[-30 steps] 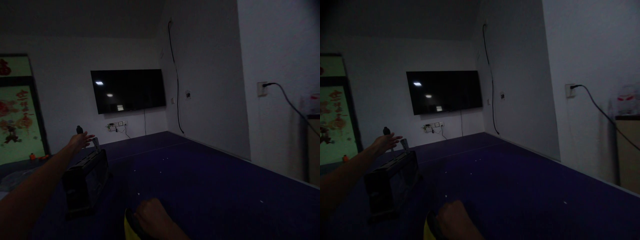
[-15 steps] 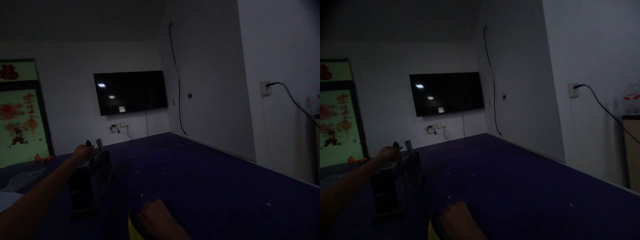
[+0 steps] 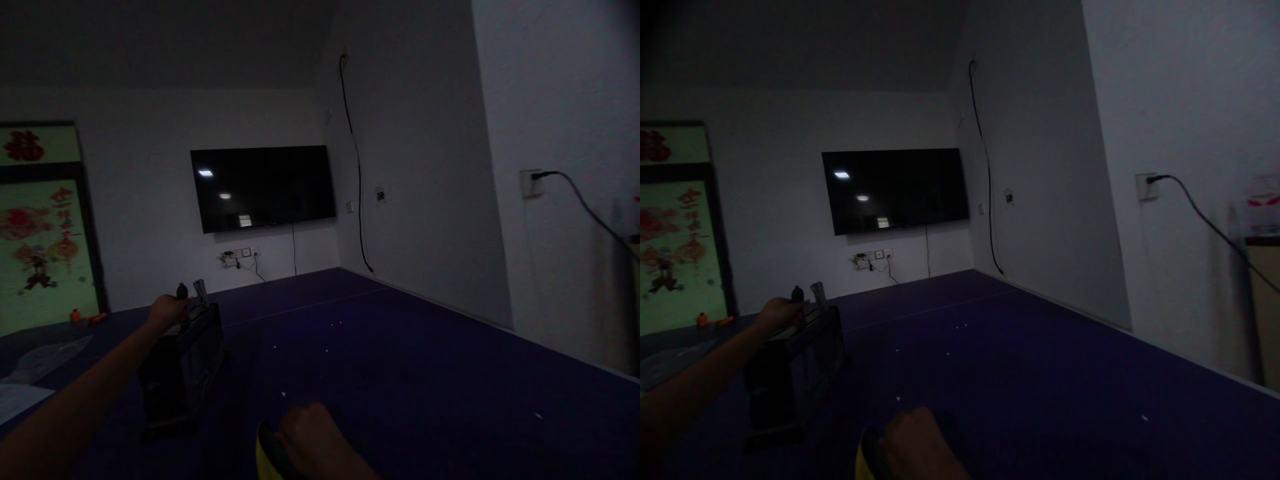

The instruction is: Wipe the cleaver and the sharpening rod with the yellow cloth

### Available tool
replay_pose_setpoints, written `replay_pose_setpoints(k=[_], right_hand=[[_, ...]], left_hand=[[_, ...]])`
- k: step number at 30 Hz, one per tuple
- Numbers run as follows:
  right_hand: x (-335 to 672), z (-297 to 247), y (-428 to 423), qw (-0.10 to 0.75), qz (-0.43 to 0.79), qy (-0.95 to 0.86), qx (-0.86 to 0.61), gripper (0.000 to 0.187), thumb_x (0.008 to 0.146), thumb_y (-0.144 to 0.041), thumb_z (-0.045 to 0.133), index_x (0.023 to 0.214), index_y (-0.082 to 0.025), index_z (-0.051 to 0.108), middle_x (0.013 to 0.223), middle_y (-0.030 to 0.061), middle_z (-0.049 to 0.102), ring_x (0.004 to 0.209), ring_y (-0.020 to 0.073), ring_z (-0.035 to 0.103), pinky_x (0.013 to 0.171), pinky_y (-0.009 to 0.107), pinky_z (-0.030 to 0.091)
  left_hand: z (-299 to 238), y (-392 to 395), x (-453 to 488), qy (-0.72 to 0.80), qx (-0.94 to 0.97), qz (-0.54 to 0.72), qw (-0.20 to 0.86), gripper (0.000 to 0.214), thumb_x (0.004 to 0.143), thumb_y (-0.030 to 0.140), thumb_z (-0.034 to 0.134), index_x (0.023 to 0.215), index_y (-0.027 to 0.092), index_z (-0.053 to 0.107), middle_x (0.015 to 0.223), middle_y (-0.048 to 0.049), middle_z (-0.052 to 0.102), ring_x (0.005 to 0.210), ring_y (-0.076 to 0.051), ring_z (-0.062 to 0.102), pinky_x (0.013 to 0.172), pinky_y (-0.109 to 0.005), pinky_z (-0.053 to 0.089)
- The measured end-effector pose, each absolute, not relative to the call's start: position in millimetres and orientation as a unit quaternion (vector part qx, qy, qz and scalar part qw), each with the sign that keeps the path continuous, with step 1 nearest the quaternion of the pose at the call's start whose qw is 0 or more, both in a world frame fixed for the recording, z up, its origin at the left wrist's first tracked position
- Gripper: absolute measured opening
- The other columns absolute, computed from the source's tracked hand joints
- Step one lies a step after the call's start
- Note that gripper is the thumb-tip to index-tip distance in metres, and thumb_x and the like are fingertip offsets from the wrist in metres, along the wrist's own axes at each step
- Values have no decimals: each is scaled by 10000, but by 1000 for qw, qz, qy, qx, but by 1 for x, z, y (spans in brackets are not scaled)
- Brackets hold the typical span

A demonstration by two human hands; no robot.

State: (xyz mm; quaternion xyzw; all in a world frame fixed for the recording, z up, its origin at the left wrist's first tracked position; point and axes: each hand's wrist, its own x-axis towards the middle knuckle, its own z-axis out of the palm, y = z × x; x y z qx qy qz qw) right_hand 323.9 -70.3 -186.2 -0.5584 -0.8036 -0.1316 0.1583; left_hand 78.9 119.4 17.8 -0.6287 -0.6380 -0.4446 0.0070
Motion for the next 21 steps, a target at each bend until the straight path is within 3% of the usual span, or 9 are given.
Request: replay_pose_setpoints(k=[3, 6, 10, 15, 21], right_hand=[[325, -186, -72, 147, -119, -813, -550, 245, 870, -310, 494, 794, -177, 685, 820, 60, 726, 716, 193, 670, 580, 241, 425], [327, -183, -77, 160, -82, -828, -531, 288, 832, -440, 547, 832, -187, 685, 838, 49, 726, 733, 184, 669, 600, 236, 418], [326, -167, -88, 123, -36, -854, -504, 350, 775, -521, 595, 782, -183, 684, 780, 31, 718, 651, 146, 644, 549, 212, 384], [318, -172, -89, 101, -39, -869, -484, 304, 863, -400, 512, 703, -198, 674, 656, -3, 686, 521, 107, 586, 474, 197, 348], [300, -205, -76, 119, -77, -847, -512, 320, 894, -291, 460, 679, -212, 684, 606, 13, 673, 526, 123, 596, 504, 213, 392]], left_hand=[[10, 100, 83, -659, -599, -452, 37, 594, 775, 560, 507, 1023, 31, 611, 861, -186, 676, 934, -364, 614, 747, -434, 479], [-11, 74, 88, -605, -560, -550, 136, 637, 803, 586, 385, 1196, 109, 539, 1053, -173, 644, 1071, -357, 554, 871, -475, 438], [-66, 44, 90, -565, -491, -631, 204, 938, 718, 686, 403, 1325, -29, 368, 1304, -275, 460, 1242, -378, 403, 1047, -493, 287], [-143, 31, 90, -630, -474, -609, 86, 1270, 527, 787, 524, 1405, -49, 149, 1426, -319, 266, 1317, -438, 269, 1066, -547, 252], [-181, 45, 85, -708, -410, -569, -83, 1343, 422, 725, 670, 1441, 135, 24, 1421, -272, 329, 1254, -451, 385, 974, -567, 386]])
